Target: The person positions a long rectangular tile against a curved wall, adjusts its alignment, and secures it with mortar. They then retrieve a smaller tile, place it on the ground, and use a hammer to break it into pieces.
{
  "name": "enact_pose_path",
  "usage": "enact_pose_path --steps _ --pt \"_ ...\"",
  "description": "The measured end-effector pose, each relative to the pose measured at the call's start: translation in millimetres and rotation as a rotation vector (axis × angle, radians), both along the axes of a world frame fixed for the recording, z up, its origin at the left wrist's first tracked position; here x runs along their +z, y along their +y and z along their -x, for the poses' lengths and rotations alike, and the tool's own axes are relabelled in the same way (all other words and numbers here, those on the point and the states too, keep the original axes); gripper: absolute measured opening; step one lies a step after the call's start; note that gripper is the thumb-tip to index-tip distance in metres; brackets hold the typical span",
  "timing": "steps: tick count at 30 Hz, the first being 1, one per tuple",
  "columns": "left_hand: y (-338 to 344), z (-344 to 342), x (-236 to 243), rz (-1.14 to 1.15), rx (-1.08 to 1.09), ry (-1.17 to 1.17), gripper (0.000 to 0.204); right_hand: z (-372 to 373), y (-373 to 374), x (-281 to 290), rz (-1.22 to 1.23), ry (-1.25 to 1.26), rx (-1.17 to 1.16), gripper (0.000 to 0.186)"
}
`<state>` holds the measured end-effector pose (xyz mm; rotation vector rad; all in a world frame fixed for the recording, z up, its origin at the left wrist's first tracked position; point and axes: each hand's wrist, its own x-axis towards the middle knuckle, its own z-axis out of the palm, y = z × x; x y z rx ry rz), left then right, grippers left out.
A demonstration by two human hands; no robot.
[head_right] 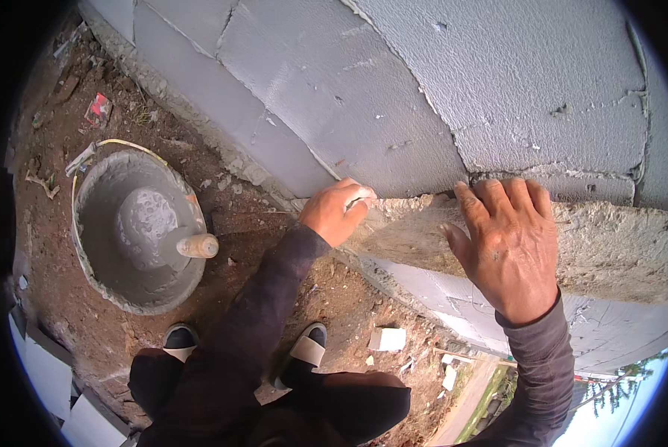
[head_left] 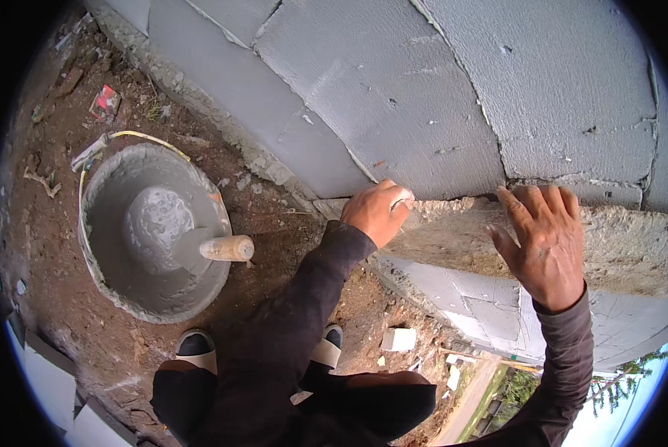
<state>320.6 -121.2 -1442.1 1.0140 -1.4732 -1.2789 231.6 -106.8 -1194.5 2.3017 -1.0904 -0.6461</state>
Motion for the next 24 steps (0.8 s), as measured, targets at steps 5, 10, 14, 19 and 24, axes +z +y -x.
enact_pose_path --steps 5,10,14,19,24 --pt "-30 -4 -35 -0.044 -0.085 0.079 0.020 -8 -22 -31 -0.021 0.031 -0.088 0.042" --pt "-59 -9 -49 -0.095 -0.159 0.123 0.022 -16 -43 -49 -0.036 0.044 -0.164 0.040" --pt "-85 -10 -62 -0.032 -0.335 0.126 0.025 -13 -56 -61 -0.040 0.067 -0.184 0.040" --pt "-124 -5 -54 -0.391 -0.808 0.340 0.024 -5 -67 -69 -0.018 0.058 -0.200 0.040" --pt "-107 -8 -37 0.277 -0.097 0.194 0.017 4 -70 -71 0.005 0.049 -0.201 0.037"
